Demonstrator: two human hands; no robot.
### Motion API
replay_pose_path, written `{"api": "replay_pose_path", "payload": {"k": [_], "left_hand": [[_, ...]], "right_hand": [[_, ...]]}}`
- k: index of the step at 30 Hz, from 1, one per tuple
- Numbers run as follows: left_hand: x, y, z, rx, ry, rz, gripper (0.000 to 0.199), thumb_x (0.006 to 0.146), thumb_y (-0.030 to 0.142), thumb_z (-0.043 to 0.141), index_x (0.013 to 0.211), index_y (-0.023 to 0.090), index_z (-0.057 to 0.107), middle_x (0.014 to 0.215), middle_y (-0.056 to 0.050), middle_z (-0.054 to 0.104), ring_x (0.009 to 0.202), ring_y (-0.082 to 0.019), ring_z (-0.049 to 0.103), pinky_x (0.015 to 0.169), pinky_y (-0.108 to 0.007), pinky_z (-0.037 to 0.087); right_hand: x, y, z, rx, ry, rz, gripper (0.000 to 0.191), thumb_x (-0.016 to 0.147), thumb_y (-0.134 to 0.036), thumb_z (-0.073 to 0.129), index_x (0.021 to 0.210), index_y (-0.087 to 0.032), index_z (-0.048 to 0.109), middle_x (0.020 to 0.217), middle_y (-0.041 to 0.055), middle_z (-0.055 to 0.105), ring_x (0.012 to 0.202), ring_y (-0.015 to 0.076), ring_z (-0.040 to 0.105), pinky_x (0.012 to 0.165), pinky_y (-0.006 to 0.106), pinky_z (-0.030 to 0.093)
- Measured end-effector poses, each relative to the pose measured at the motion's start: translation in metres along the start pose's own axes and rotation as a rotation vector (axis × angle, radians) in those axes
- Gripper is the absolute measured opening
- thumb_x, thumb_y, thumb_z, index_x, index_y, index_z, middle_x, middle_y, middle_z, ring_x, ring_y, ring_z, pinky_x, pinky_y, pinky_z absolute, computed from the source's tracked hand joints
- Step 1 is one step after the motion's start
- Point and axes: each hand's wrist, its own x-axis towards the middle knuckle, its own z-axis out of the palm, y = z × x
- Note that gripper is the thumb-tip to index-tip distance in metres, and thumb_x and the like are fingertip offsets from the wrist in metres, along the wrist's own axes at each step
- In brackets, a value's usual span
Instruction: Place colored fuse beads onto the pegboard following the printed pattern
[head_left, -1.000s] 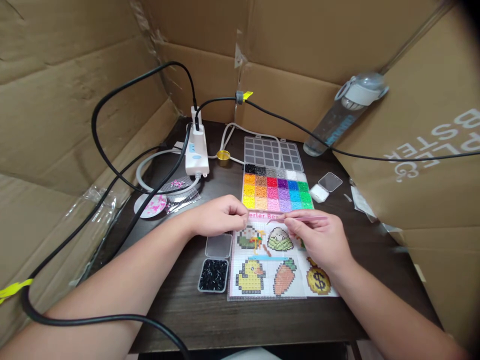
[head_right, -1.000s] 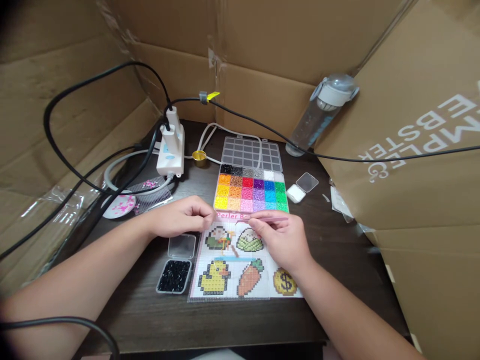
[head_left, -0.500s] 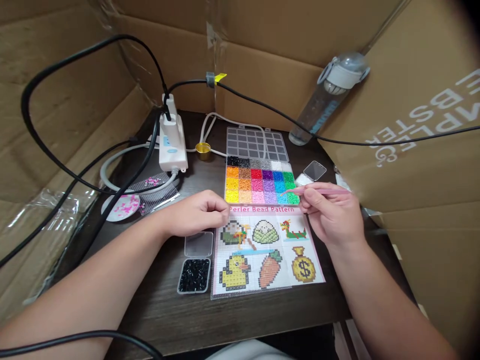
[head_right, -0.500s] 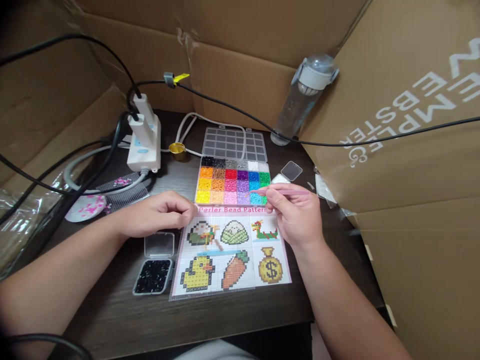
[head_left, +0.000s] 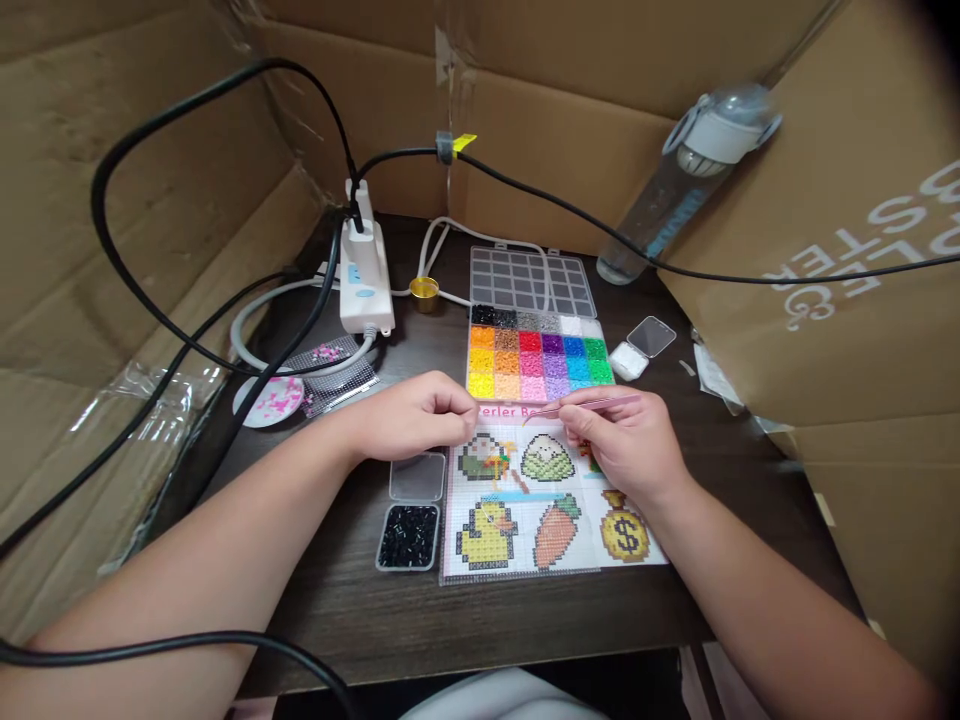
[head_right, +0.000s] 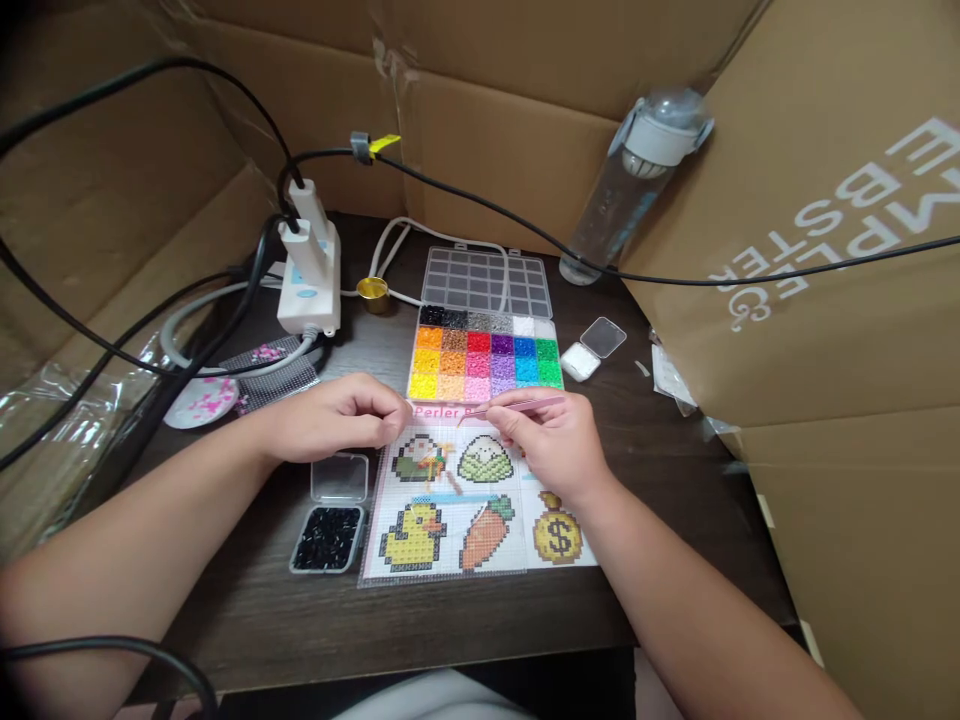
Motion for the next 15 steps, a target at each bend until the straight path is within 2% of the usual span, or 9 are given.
{"api": "replay_pose_path", "payload": {"k": [5,9,15], "left_hand": [[-0.0004,0.0004,0.0008,-0.014,0.006,-0.003,0.026,0.078,0.019,0.052,0.054,0.018,0.042,0.054,0.006,0.032,0.052,-0.008,0.028,0.049,-0.025,0.023],[-0.0009,0.0,0.0009,-0.022,0.01,-0.011,0.025,0.077,0.019,0.052,0.054,0.018,0.042,0.054,0.006,0.031,0.052,-0.008,0.027,0.049,-0.025,0.022],[0.0001,-0.0009,0.0004,-0.018,0.001,-0.011,0.026,0.077,0.021,0.053,0.054,0.018,0.041,0.054,0.005,0.032,0.053,-0.009,0.028,0.05,-0.025,0.023]], "right_hand": [[-0.0011,-0.0066,0.0065,-0.036,-0.036,-0.024,0.005,0.075,-0.025,0.078,0.075,-0.02,0.08,0.063,0.0033,0.075,0.045,0.0079,0.054,0.042,0.02,0.043],[-0.0016,-0.0077,0.0087,-0.047,-0.044,-0.001,0.002,0.072,-0.021,0.079,0.073,-0.02,0.08,0.056,0.0016,0.072,0.047,0.0092,0.058,0.046,0.02,0.048],[-0.0015,-0.0053,0.0091,-0.061,-0.073,-0.004,0.005,0.071,-0.023,0.08,0.074,-0.019,0.08,0.061,0.0032,0.075,0.05,0.0102,0.061,0.049,0.021,0.052]]}}
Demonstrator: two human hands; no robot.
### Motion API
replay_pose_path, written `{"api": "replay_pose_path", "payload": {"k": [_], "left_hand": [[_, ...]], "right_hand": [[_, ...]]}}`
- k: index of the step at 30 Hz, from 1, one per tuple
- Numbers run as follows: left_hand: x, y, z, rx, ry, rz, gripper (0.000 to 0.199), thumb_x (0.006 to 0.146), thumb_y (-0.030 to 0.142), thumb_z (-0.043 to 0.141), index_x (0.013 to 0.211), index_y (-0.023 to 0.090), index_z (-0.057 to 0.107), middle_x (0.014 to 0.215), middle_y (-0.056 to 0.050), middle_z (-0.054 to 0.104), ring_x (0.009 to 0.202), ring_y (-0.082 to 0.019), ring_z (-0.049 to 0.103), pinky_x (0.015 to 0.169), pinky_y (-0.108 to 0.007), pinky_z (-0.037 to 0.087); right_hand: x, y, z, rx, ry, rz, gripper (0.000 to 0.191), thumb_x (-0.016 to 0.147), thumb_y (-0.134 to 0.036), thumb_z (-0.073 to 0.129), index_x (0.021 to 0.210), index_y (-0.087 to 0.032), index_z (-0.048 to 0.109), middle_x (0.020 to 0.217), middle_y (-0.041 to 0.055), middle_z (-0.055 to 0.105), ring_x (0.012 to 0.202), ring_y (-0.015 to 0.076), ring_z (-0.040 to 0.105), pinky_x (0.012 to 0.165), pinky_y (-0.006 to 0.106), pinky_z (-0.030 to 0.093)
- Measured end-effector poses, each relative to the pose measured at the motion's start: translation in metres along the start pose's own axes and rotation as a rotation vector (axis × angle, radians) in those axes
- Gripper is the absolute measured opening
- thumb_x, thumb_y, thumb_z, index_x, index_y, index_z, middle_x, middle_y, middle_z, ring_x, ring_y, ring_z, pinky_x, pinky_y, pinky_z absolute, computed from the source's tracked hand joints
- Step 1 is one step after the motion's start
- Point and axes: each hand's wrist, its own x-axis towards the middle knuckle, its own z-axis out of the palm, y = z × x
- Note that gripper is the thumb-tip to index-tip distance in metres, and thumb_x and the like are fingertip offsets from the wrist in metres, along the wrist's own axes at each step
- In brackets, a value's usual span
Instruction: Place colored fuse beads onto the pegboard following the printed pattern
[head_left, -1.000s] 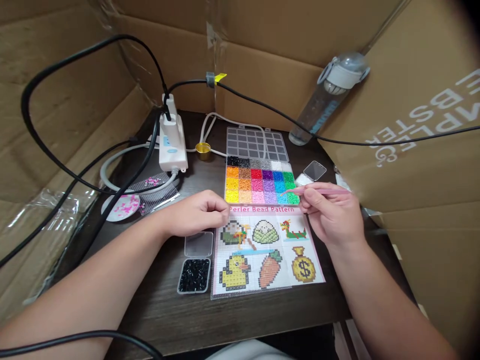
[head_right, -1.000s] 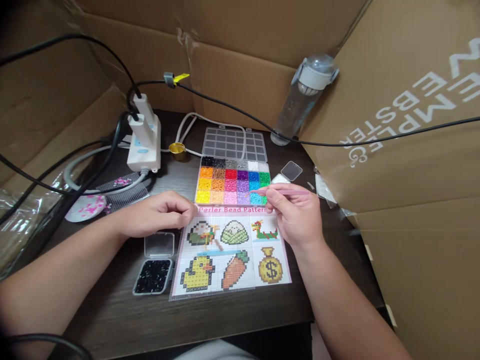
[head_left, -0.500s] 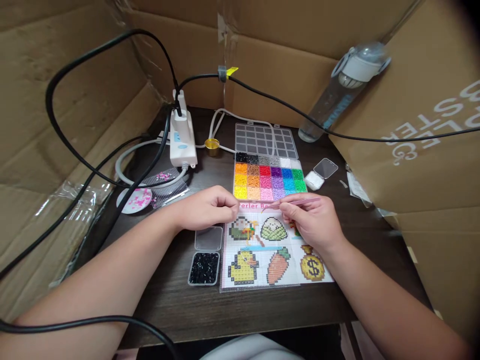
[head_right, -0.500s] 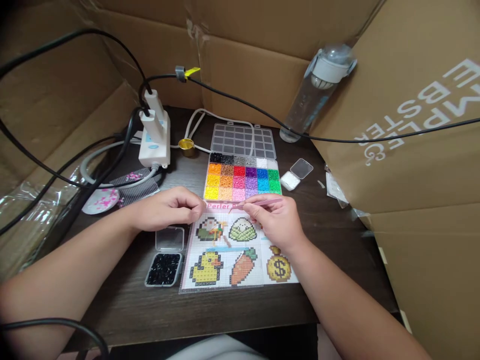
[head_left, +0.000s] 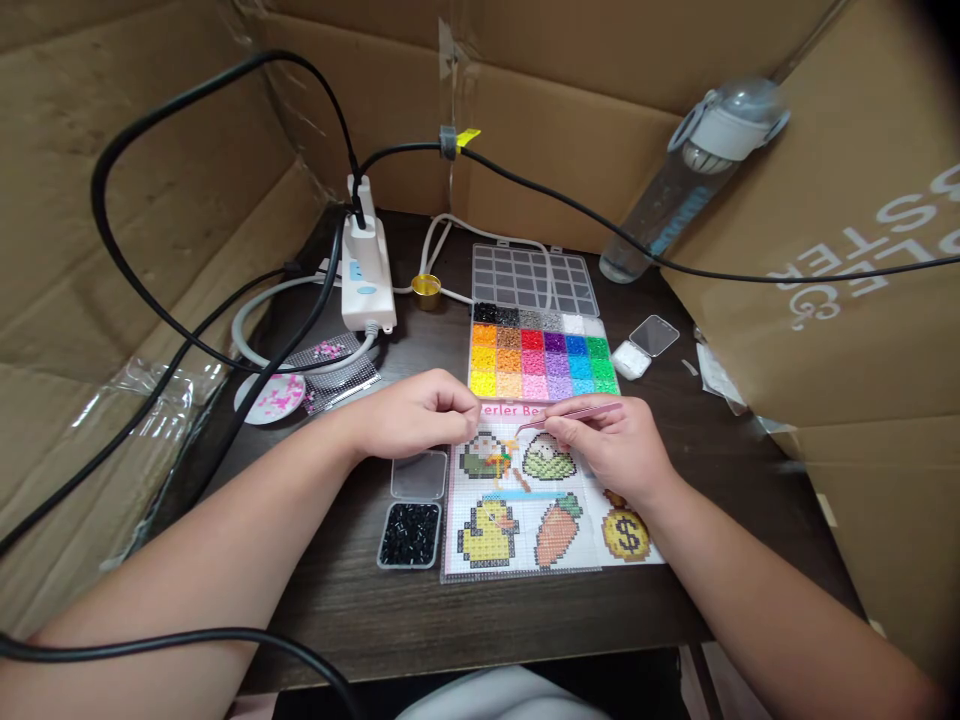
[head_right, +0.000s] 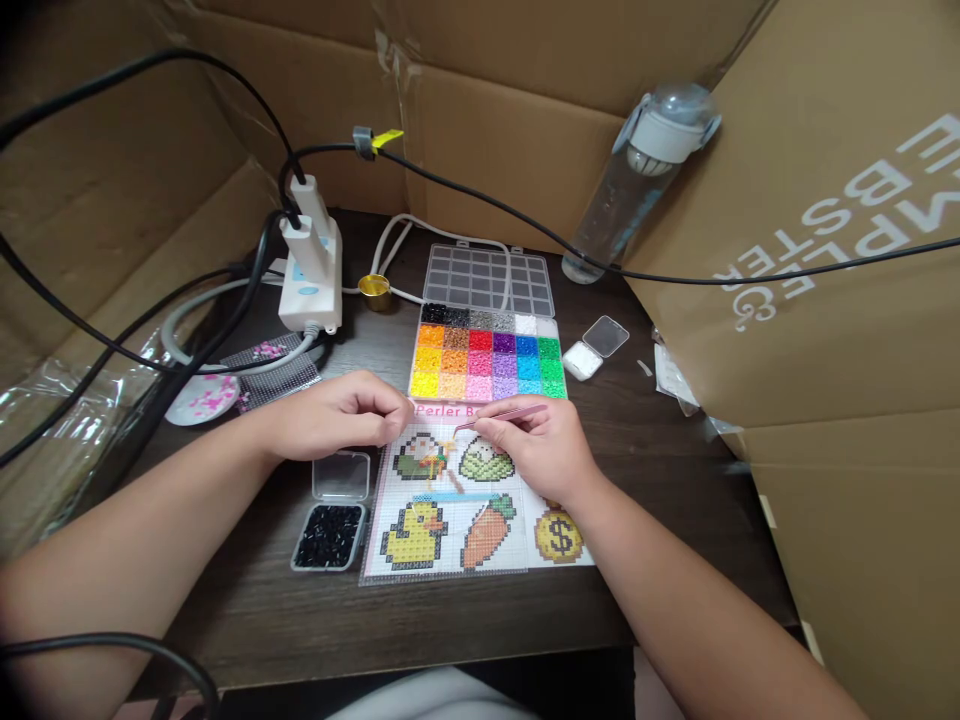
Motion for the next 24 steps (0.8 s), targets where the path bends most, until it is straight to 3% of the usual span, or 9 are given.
{"api": "replay_pose_path", "payload": {"k": [10,24], "left_hand": [[-0.0002,0.0,0.0003,0.016,0.002,-0.001,0.027,0.078,0.022,0.054,0.054,0.018,0.041,0.054,0.005,0.033,0.053,-0.009,0.029,0.051,-0.024,0.024],[0.001,-0.0003,-0.0002,0.025,-0.004,0.015,0.025,0.077,0.024,0.054,0.055,0.017,0.046,0.055,0.004,0.036,0.055,-0.01,0.032,0.052,-0.025,0.026]], "right_hand": [[-0.0011,0.0019,-0.0017,-0.017,-0.016,0.005,0.007,0.071,-0.024,0.08,0.075,-0.019,0.08,0.071,0.0056,0.079,0.057,0.0124,0.068,0.055,0.023,0.055],[-0.0009,0.0009,-0.0049,0.001,-0.04,0.012,0.007,0.073,-0.025,0.08,0.076,-0.019,0.08,0.061,0.003,0.074,0.053,0.0128,0.065,0.052,0.024,0.054]]}}
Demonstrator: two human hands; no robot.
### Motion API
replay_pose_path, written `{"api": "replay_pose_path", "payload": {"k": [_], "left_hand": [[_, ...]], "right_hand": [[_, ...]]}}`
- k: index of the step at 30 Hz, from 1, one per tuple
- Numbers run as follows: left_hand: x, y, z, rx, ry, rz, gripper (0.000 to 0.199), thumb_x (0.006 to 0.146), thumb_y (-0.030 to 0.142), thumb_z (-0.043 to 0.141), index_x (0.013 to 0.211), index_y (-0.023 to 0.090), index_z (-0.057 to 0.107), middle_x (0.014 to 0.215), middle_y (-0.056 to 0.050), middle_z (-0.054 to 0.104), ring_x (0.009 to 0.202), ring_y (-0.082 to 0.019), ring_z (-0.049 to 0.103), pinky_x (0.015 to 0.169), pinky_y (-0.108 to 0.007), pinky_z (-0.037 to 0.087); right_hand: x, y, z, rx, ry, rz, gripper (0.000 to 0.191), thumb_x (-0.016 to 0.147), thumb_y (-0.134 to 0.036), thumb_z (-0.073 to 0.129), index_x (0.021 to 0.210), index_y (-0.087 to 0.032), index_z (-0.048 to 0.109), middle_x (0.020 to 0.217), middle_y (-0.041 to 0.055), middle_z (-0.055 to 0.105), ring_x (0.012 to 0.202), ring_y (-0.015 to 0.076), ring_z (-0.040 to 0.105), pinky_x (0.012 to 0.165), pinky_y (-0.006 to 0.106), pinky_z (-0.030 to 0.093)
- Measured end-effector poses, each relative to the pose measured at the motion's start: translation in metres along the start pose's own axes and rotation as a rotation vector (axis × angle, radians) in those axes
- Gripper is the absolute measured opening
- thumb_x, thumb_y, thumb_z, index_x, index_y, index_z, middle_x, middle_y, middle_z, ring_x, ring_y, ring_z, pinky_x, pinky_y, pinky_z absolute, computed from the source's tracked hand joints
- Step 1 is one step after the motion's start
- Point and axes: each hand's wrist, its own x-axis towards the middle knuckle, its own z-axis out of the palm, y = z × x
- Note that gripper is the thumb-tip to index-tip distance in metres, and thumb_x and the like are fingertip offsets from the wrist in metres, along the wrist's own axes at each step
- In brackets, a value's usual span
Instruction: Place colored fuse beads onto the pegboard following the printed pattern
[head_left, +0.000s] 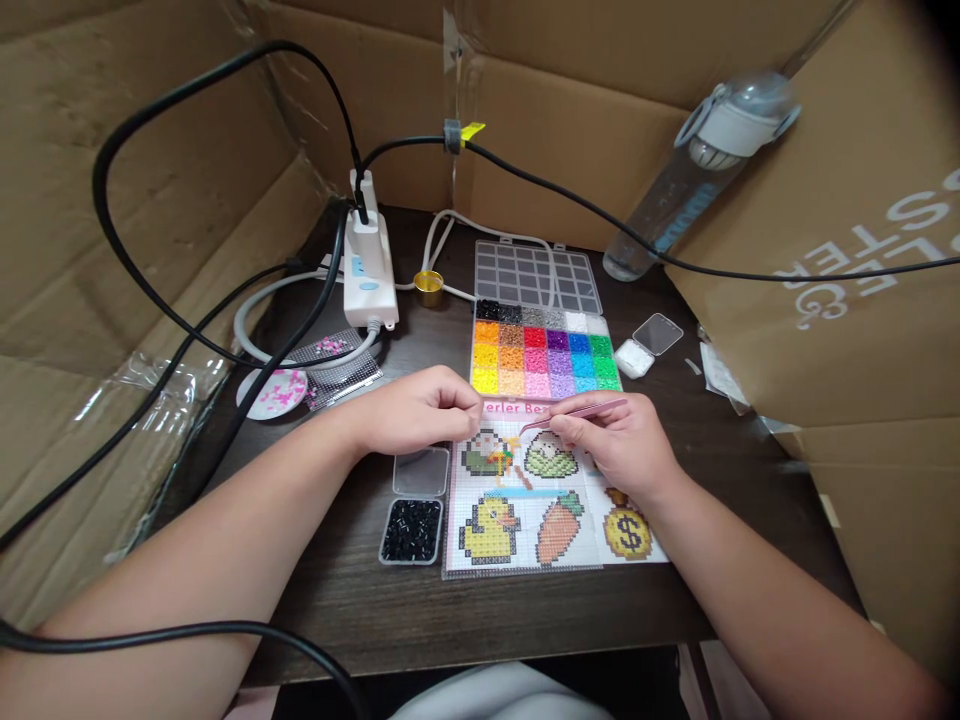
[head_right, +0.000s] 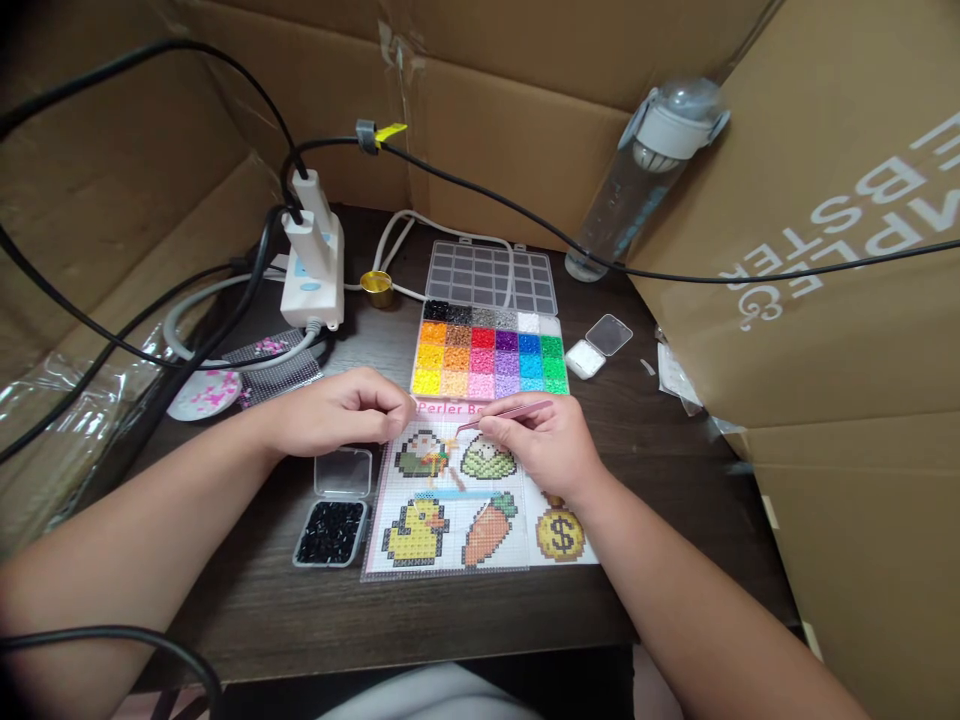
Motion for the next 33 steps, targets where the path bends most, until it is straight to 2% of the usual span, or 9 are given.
{"api": "replay_pose_path", "payload": {"k": [8,20,29,33], "left_hand": [[-0.001,-0.002,-0.001,-0.014,-0.002,-0.016,0.025,0.078,0.024,0.054,0.056,0.017,0.046,0.055,0.004,0.036,0.054,-0.01,0.031,0.052,-0.026,0.025],[-0.001,-0.002,0.0,-0.025,0.001,-0.001,0.026,0.078,0.021,0.055,0.055,0.017,0.045,0.054,0.004,0.035,0.054,-0.009,0.031,0.052,-0.025,0.024],[-0.003,-0.002,0.001,-0.037,0.006,-0.001,0.023,0.077,0.022,0.054,0.056,0.016,0.047,0.055,0.005,0.034,0.053,-0.009,0.029,0.051,-0.025,0.023],[-0.004,-0.003,0.001,-0.047,0.021,0.017,0.021,0.074,0.023,0.055,0.055,0.016,0.048,0.053,0.005,0.037,0.053,-0.009,0.031,0.051,-0.024,0.025]], "right_hand": [[0.0,0.003,0.001,-0.02,-0.021,-0.001,0.009,0.072,-0.029,0.081,0.075,-0.02,0.08,0.076,0.0071,0.079,0.065,0.0183,0.072,0.062,0.03,0.06],[0.0,0.003,0.002,-0.03,-0.018,-0.003,0.008,0.072,-0.028,0.081,0.075,-0.02,0.08,0.077,0.0069,0.08,0.068,0.0189,0.073,0.066,0.031,0.061],[-0.001,0.001,0.003,-0.01,0.003,0.008,0.009,0.071,-0.029,0.081,0.074,-0.02,0.08,0.069,0.0068,0.078,0.058,0.0164,0.068,0.054,0.028,0.057],[0.006,-0.006,0.001,-0.027,0.098,-0.033,0.012,0.073,-0.031,0.079,0.076,-0.02,0.08,0.066,0.0055,0.076,0.051,0.0139,0.062,0.047,0.026,0.051]]}}
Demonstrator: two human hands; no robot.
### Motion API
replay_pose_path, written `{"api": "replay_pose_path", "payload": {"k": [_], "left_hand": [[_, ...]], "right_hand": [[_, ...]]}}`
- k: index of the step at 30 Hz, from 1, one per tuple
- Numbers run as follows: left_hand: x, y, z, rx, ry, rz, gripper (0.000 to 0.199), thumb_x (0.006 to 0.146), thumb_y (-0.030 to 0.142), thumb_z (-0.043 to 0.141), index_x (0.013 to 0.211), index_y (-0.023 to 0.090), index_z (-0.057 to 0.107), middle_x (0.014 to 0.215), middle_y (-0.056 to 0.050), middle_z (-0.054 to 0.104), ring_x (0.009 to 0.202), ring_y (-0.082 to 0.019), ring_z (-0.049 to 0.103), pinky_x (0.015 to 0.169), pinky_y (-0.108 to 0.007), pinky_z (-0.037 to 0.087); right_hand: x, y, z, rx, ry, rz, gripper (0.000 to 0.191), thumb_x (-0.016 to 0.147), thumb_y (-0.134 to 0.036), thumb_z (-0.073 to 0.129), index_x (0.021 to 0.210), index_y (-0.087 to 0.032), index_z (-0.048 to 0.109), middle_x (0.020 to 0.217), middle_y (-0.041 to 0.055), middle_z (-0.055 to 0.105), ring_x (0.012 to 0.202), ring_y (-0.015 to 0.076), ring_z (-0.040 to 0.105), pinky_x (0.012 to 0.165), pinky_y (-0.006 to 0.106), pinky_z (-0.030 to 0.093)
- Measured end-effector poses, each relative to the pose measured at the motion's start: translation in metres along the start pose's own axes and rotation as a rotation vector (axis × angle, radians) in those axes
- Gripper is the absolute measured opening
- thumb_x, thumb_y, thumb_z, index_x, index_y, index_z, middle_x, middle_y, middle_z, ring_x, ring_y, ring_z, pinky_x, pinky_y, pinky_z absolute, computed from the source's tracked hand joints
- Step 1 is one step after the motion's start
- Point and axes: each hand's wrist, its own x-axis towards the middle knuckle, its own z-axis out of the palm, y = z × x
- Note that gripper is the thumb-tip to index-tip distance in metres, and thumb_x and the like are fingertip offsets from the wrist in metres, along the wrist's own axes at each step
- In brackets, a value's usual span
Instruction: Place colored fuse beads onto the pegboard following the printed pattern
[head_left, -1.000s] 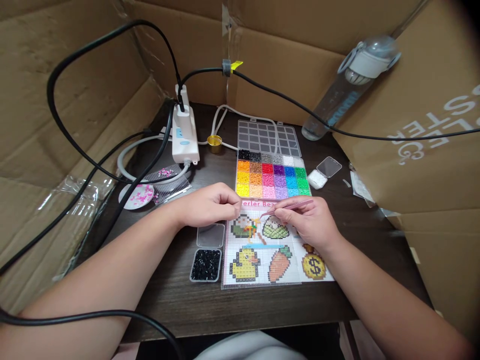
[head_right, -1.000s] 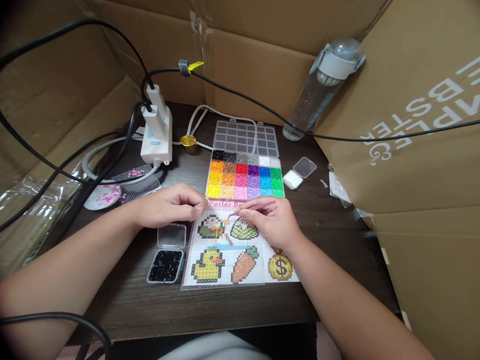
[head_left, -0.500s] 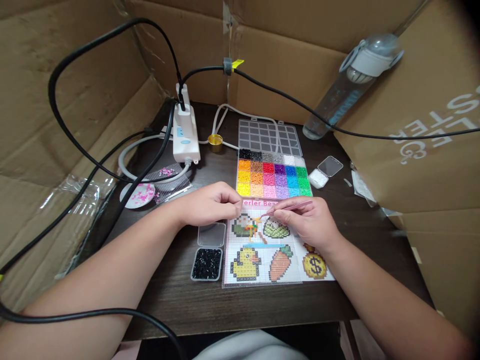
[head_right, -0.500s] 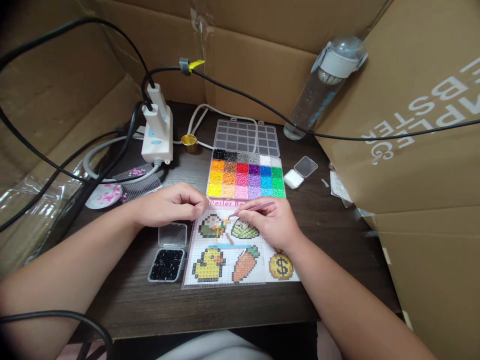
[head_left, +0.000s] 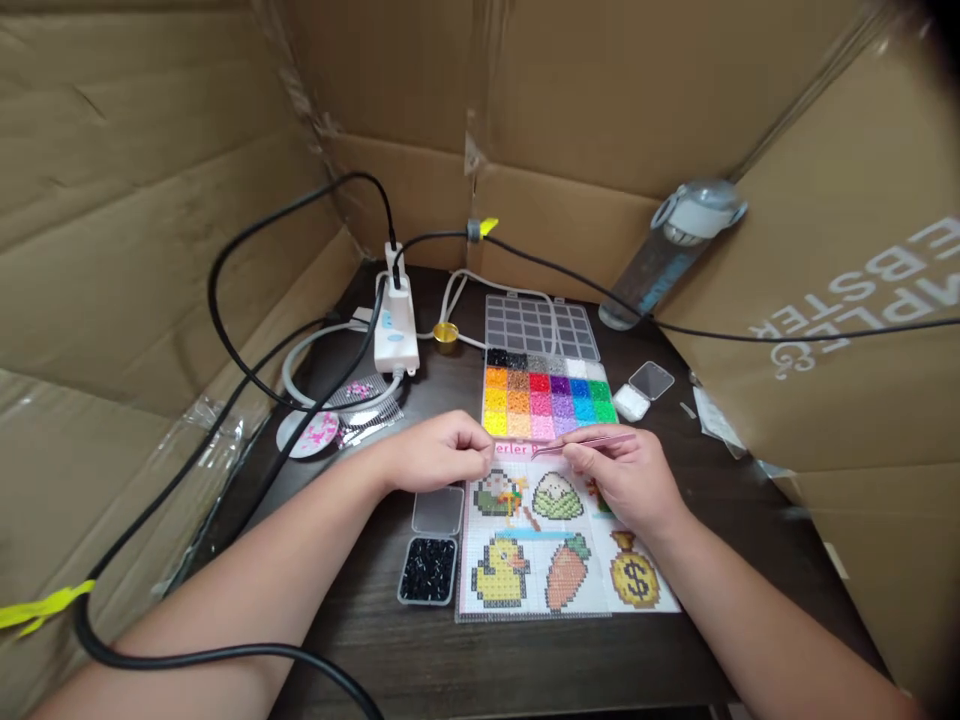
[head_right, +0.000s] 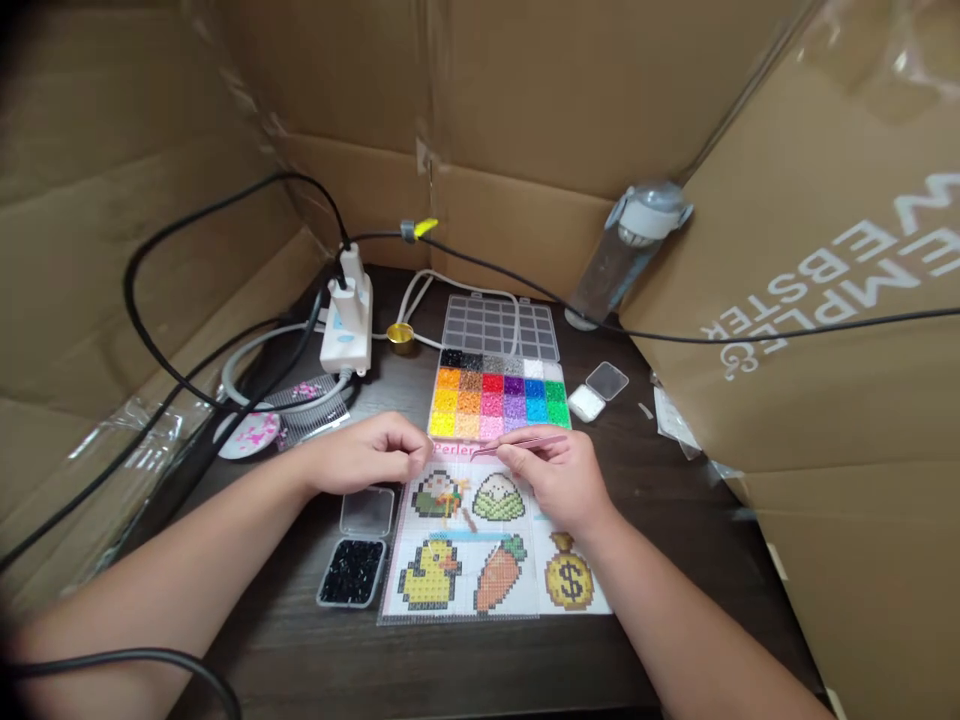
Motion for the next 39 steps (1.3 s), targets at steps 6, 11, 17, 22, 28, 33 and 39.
{"api": "replay_pose_path", "payload": {"k": [6,11,17,22,28,33,39], "left_hand": [[-0.001,-0.002,-0.001,0.008,0.019,0.0,0.021,0.074,0.025,0.055,0.056,0.015,0.05,0.053,0.006,0.039,0.054,-0.009,0.033,0.053,-0.024,0.026],[-0.001,-0.004,-0.001,-0.012,0.013,0.006,0.019,0.073,0.024,0.054,0.056,0.015,0.051,0.053,0.005,0.042,0.053,-0.009,0.034,0.053,-0.025,0.027],[-0.001,-0.004,0.0,0.002,0.022,0.022,0.019,0.073,0.023,0.054,0.056,0.015,0.052,0.052,0.005,0.041,0.053,-0.009,0.034,0.053,-0.024,0.027],[0.0,-0.002,0.0,-0.023,0.02,0.011,0.019,0.072,0.023,0.055,0.055,0.015,0.051,0.052,0.005,0.041,0.052,-0.009,0.033,0.052,-0.024,0.027],[0.0,-0.001,0.001,-0.016,0.02,0.001,0.018,0.071,0.023,0.054,0.055,0.015,0.051,0.052,0.005,0.041,0.053,-0.009,0.033,0.052,-0.024,0.026],[0.0,-0.001,0.001,-0.009,0.017,0.009,0.019,0.072,0.023,0.054,0.055,0.015,0.05,0.052,0.005,0.039,0.053,-0.009,0.032,0.053,-0.024,0.026],[0.0,-0.002,0.001,-0.009,0.007,0.016,0.019,0.072,0.023,0.054,0.055,0.016,0.05,0.052,0.005,0.039,0.053,-0.009,0.032,0.052,-0.025,0.026]], "right_hand": [[0.028,-0.031,0.017,0.032,0.205,-0.065,0.016,0.074,-0.034,0.078,0.08,-0.019,0.08,0.077,0.0061,0.076,0.05,0.0107,0.055,0.047,0.026,0.049],[0.043,-0.029,0.05,0.093,0.187,-0.024,0.019,0.074,-0.033,0.077,0.08,-0.015,0.078,0.061,0.0033,0.068,0.046,0.01,0.051,0.042,0.024,0.046],[0.043,-0.011,0.066,0.151,0.222,0.042,0.026,0.068,-0.037,0.08,0.082,-0.015,0.075,0.061,0.0035,0.068,0.048,0.0132,0.057,0.041,0.026,0.049],[0.042,-0.009,0.067,0.139,0.18,0.038,0.025,0.069,-0.037,0.079,0.082,-0.015,0.076,0.066,0.005,0.071,0.048,0.0128,0.058,0.042,0.026,0.051],[0.043,-0.007,0.067,0.121,0.148,0.018,0.022,0.071,-0.034,0.078,0.082,-0.015,0.076,0.066,0.0047,0.072,0.049,0.0128,0.059,0.042,0.026,0.049],[0.044,-0.005,0.067,0.097,0.137,-0.019,0.019,0.074,-0.031,0.076,0.082,-0.014,0.077,0.067,0.0053,0.072,0.05,0.012,0.058,0.045,0.025,0.049],[0.044,-0.004,0.067,0.075,0.135,-0.033,0.018,0.075,-0.03,0.076,0.082,-0.013,0.077,0.068,0.0058,0.073,0.051,0.0114,0.059,0.047,0.025,0.049]]}}
